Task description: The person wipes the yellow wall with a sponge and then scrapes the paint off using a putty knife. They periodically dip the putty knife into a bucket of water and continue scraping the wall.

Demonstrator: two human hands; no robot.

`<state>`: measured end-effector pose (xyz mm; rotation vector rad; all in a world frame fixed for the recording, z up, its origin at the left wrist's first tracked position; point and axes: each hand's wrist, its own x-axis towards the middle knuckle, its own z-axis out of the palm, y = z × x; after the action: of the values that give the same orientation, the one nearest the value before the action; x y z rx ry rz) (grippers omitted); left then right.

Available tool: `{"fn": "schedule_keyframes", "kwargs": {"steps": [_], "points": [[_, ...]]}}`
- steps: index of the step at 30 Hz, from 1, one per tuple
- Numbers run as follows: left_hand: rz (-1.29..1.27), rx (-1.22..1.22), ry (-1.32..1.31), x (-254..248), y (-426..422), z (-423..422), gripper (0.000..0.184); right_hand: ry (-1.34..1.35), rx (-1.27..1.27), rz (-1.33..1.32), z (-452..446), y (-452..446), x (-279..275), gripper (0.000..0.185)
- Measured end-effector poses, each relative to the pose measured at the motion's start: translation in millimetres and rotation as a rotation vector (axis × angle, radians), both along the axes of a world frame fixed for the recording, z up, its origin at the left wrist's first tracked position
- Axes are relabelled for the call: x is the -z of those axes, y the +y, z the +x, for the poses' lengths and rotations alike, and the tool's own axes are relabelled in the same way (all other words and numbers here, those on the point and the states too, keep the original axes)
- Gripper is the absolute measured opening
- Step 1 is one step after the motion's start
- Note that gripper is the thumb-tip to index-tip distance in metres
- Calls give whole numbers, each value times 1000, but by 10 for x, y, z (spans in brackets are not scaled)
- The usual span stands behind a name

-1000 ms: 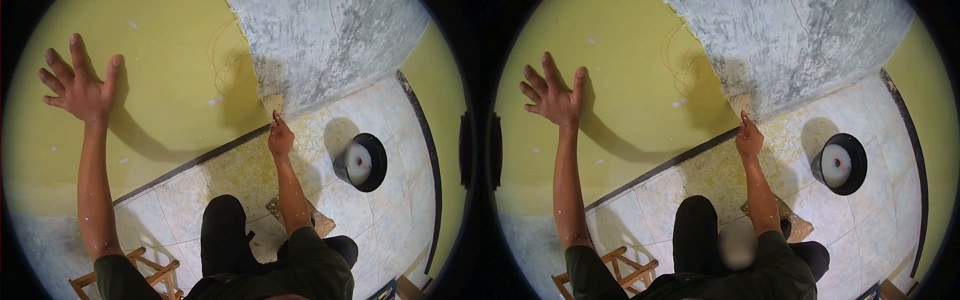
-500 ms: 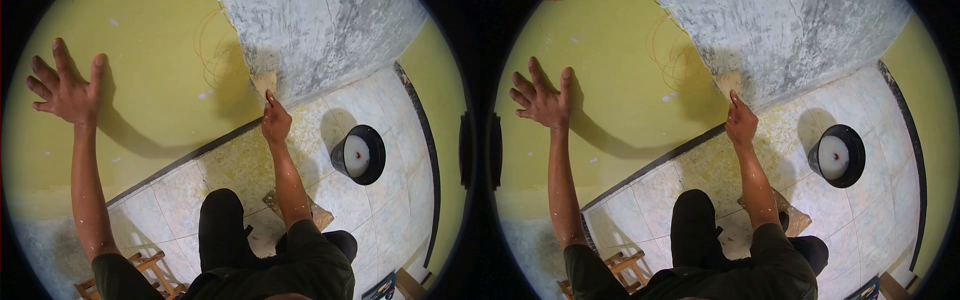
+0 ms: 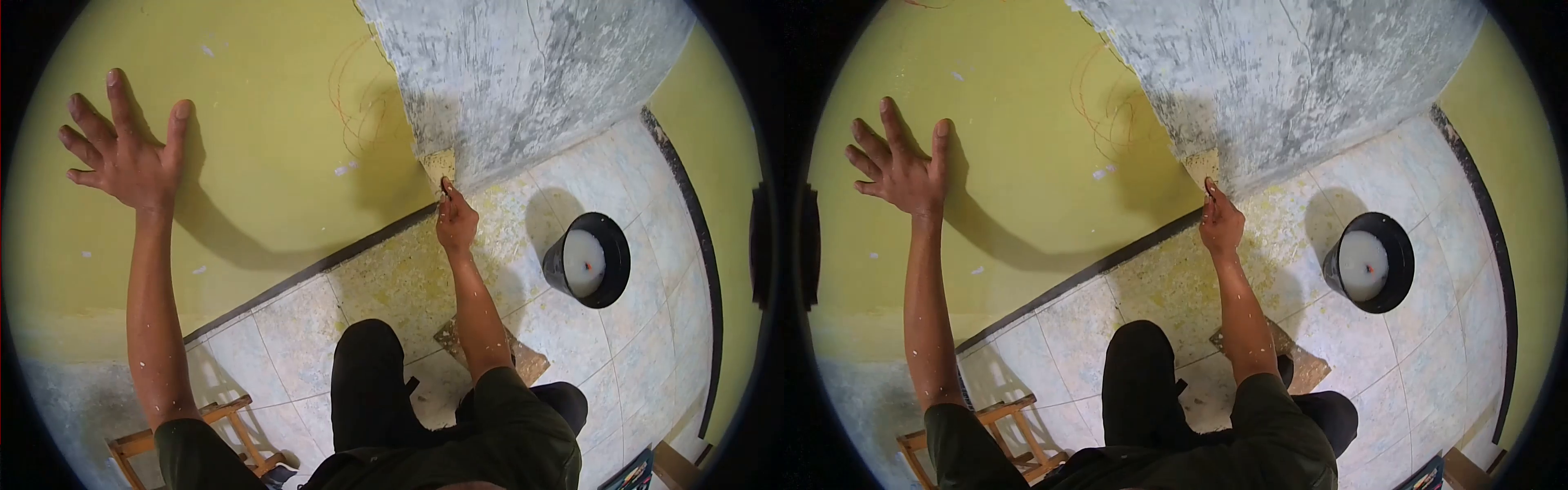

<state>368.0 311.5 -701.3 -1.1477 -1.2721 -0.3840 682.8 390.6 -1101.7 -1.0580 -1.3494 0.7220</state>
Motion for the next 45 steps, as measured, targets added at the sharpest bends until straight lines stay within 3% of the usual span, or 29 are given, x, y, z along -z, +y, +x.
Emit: {"fn": "schedule_keyframes", "kwargs": {"steps": [2, 6, 10, 13, 16, 19, 21, 24, 27, 32, 34, 36, 38, 40, 45], "points": [[3, -1, -2, -27, 4, -4, 90, -39, 19, -1, -54, 10, -293, 35], [-17, 22, -33, 12, 16, 6, 90, -104, 53, 17, -39, -123, -362, 36], [-10, 11, -28, -4, -11, 0, 90, -95, 68, 103, -99, -89, 92, 36], [6, 26, -17, -4, 8, 28, 88, -167, 74, 71, 63, -125, -15, 36], [15, 37, -43, 3, 10, 62, 87, -226, 13, -152, 127, -219, -187, 37], [11, 32, -19, 1, 7, 5, 86, -209, 19, -143, 108, -207, -126, 35], [-1, 27, 12, -6, 9, -53, 86, -8, 75, 10, 114, -124, 45, 34], [5, 42, -6, 12, 21, -31, 87, -175, 59, 32, 83, -95, -279, 33], [-7, 35, -17, 1, 11, -31, 87, -109, 103, 83, -126, -108, -647, 35], [-25, 45, -33, -10, -9, -24, 85, -73, 142, 35, -207, -191, -661, 33], [-33, 38, -48, 15, -18, -17, 86, -80, 162, 180, -192, -87, -767, 32], [-45, 46, -50, 40, -24, -22, 86, -96, 128, 4, -168, -179, -1099, 32], [-20, 64, -33, 12, 1, 1, 86, -89, 108, -136, -145, -195, -1040, 32], [-33, 41, -51, 17, -17, -9, 86, -70, 139, 107, -201, -189, -503, 32], [-29, 81, -79, 15, -13, 20, 89, -74, 154, 119, -233, -102, -1074, 32]]}}
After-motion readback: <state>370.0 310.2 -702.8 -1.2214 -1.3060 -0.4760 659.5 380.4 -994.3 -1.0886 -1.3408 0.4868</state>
